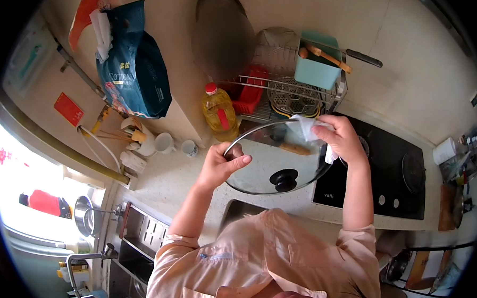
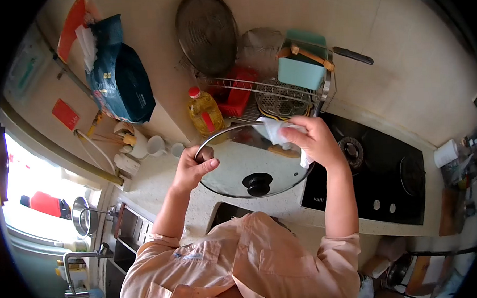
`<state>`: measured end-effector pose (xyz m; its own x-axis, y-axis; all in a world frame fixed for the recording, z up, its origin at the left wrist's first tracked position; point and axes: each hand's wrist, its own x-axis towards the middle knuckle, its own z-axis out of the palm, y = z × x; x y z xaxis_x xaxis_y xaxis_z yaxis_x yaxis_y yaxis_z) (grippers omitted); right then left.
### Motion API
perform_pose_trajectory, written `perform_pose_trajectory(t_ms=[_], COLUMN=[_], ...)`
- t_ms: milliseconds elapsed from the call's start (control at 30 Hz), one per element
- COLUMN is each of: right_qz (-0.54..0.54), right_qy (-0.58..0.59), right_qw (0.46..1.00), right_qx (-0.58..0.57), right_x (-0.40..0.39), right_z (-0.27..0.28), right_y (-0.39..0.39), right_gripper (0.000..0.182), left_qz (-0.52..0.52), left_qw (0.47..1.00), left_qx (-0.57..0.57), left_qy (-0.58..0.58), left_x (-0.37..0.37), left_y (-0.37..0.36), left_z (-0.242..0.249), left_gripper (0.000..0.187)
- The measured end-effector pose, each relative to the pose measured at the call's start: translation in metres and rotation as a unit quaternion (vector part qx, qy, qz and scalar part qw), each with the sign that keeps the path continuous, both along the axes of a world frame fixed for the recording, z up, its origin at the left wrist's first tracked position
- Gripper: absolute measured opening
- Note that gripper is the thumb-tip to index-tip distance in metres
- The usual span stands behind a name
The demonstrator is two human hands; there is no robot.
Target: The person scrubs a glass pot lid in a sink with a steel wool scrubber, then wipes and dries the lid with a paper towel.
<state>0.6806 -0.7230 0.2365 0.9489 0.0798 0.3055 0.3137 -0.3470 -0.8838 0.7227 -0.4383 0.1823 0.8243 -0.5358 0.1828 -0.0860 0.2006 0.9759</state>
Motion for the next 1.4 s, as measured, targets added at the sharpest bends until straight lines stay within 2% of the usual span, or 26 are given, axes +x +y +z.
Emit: perform_pose_trajectory(t_ms=[67, 100, 133, 200, 333, 400, 500, 600, 700, 733, 800, 833, 900, 967, 1000, 1033, 1067, 1133, 1167, 1200, 1267, 1333, 1400], right_qz=[0.098, 0.133, 0.165, 0.206, 0.241, 0.209, 0.155, 0.169, 0.186, 0.221, 0.23, 0.179, 0.177, 0.171, 0.118, 0.116, 0.115, 0.207, 0.23, 0.199, 0.145, 0.151, 0.125], right_qy=[0.063, 0.12, 0.114, 0.037, 0.133, 0.103, 0.047, -0.009, 0.064, 0.104, 0.084, 0.101, 0.08, 0.049, 0.04, 0.022, 0.004, 0.113, 0.066, 0.109, 0.129, 0.091, 0.019], right_qw=[0.993, 0.976, 0.968, 0.927, 0.922, 0.956, 0.972, 0.955, 0.95, 0.942, 0.946, 0.959, 0.958, 0.957, 0.939, 0.937, 0.935, 0.947, 0.949, 0.94, 0.972, 0.968, 0.941], right_qx=[-0.03, -0.121, -0.151, -0.311, -0.273, -0.177, -0.173, -0.245, -0.244, -0.229, -0.214, -0.196, -0.213, -0.23, -0.321, -0.329, -0.335, -0.219, -0.205, -0.255, -0.133, -0.176, -0.315], right_x=[-0.001, 0.001, 0.003, 0.008, 0.025, 0.026, 0.025, 0.026, 0.036, 0.038, 0.034, 0.033, 0.031, 0.029, 0.022, 0.023, 0.024, 0.032, 0.034, 0.034, 0.031, 0.026, 0.019], right_z=[0.024, 0.04, 0.047, 0.049, 0.044, 0.035, 0.028, 0.035, 0.033, 0.038, 0.039, 0.035, 0.033, 0.028, 0.035, 0.036, 0.036, 0.039, 0.038, 0.043, 0.03, 0.04, 0.047], right_y=[0.011, 0.017, 0.031, 0.058, 0.038, 0.002, 0.0, 0.04, 0.05, 0.043, 0.021, 0.013, 0.022, 0.047, 0.065, 0.068, 0.069, 0.044, 0.025, 0.007, 0.003, 0.026, 0.058], right_gripper=[0.024, 0.019, 0.017, 0.018, 0.023, 0.022, 0.022, 0.022, 0.022, 0.021, 0.021, 0.019, 0.018, 0.019, 0.019, 0.019, 0.019, 0.019, 0.017, 0.017, 0.017, 0.018, 0.016], left_qz=[-0.036, -0.061, -0.062, -0.063, -0.041, -0.022, -0.003, -0.014, -0.016, -0.019, -0.013, -0.007, -0.021, -0.022, -0.026, -0.013, -0.018, -0.025, -0.006, -0.004, 0.023, -0.006, -0.02], left_qw=[0.999, 0.997, 0.997, 0.996, 0.996, 0.997, 0.996, 0.994, 0.994, 0.993, 0.995, 0.997, 0.999, 0.997, 0.995, 0.999, 0.999, 0.997, 0.998, 1.0, 1.0, 1.0, 0.999], left_qx=[0.007, -0.005, 0.009, 0.038, 0.081, 0.061, 0.047, 0.084, 0.077, 0.086, 0.075, 0.057, 0.026, 0.06, 0.077, 0.033, 0.041, 0.057, 0.058, 0.012, -0.004, 0.021, 0.022], left_qy=[0.018, -0.048, -0.048, -0.045, -0.029, -0.046, -0.073, -0.074, -0.074, -0.077, -0.067, -0.058, -0.039, -0.047, -0.051, -0.021, -0.025, -0.035, -0.015, -0.008, -0.002, -0.004, -0.011], left_x=[-0.002, -0.001, -0.002, -0.012, -0.008, -0.002, 0.002, 0.0, 0.003, 0.003, 0.001, 0.003, 0.004, 0.0, -0.002, -0.003, -0.003, -0.004, -0.007, -0.003, 0.0, -0.002, -0.002], left_y=[-0.008, -0.012, -0.019, -0.037, -0.028, -0.012, -0.003, -0.016, -0.02, -0.017, -0.008, -0.003, 0.0, -0.007, -0.014, -0.022, -0.021, -0.014, -0.009, -0.002, 0.0, -0.004, -0.012], left_z=[0.005, 0.002, 0.002, 0.002, 0.005, 0.008, 0.011, 0.012, 0.007, 0.008, 0.007, 0.005, 0.0, 0.0, 0.0, -0.003, -0.002, 0.002, 0.005, 0.001, -0.005, -0.005, -0.007], left_gripper=[0.034, 0.027, 0.026, 0.025, 0.026, 0.027, 0.028, 0.029, 0.029, 0.029, 0.029, 0.028, 0.026, 0.025, 0.025, 0.027, 0.028, 0.028, 0.03, 0.032, 0.032, 0.031, 0.031])
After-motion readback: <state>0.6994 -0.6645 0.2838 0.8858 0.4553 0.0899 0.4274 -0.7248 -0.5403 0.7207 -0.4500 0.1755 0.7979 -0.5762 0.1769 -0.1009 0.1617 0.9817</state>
